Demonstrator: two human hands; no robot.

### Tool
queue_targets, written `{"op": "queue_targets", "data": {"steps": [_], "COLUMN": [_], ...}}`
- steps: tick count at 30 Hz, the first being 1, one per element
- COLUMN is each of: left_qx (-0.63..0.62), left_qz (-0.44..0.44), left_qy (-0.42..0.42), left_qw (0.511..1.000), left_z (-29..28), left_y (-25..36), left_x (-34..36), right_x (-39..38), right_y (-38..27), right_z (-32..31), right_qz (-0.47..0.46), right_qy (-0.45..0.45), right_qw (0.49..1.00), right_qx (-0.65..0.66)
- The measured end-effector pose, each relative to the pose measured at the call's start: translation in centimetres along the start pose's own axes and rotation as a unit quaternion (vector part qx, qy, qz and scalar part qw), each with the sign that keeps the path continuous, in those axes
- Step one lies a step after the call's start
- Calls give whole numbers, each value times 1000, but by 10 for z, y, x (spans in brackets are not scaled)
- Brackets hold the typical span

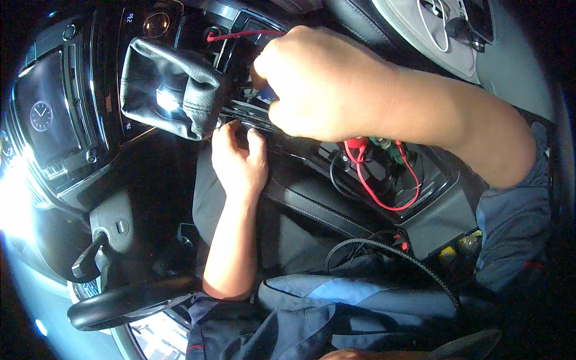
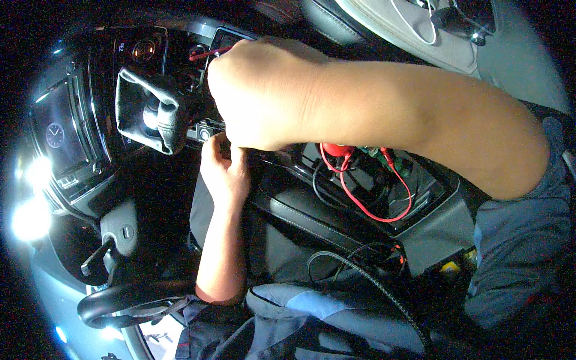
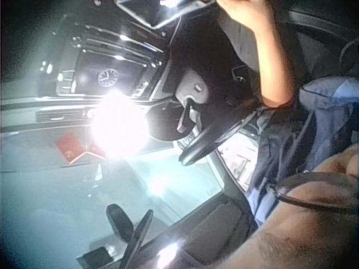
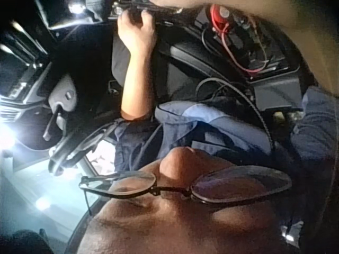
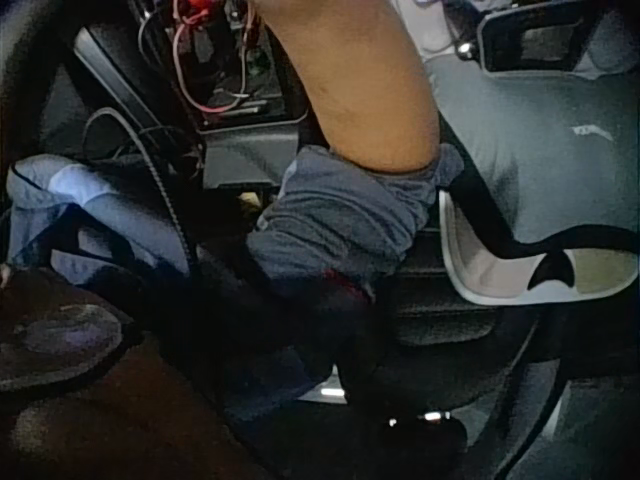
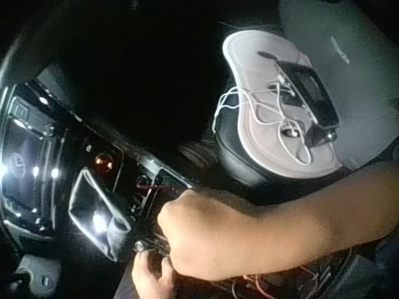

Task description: The person works on the center console of a car, using a blue pry tool to remove a trim panel near the gear shifter. They then handle exposed wires and connectors, appearing to install or repair an electronic component. The person also briefly adjusts the head-mounted camera during the task.

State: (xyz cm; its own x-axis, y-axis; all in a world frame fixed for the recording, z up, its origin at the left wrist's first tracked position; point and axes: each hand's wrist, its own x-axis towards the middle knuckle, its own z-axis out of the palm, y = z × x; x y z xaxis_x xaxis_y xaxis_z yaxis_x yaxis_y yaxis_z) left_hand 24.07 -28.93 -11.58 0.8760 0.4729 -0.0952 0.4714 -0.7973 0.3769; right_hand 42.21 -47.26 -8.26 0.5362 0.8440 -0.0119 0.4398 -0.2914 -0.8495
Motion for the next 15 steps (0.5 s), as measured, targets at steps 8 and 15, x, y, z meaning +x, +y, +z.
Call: {"op": "queue_targets", "data": {"steps": [8, 15], "left_qx": [19, 17], "left_qz": [3, -8], "left_qy": [5, -2], "left_qw": [1000, 1000], "left_z": [-1, -1], "left_y": [-1, -1], "left_x": [0, 0], "right_x": [0, 3], "right_y": [5, 11], "right_z": [-18, 8], "right_qz": [-32, -63], "right_qy": [-38, -55], "right_qw": [999, 996], "right_qx": [-19, -39]}}
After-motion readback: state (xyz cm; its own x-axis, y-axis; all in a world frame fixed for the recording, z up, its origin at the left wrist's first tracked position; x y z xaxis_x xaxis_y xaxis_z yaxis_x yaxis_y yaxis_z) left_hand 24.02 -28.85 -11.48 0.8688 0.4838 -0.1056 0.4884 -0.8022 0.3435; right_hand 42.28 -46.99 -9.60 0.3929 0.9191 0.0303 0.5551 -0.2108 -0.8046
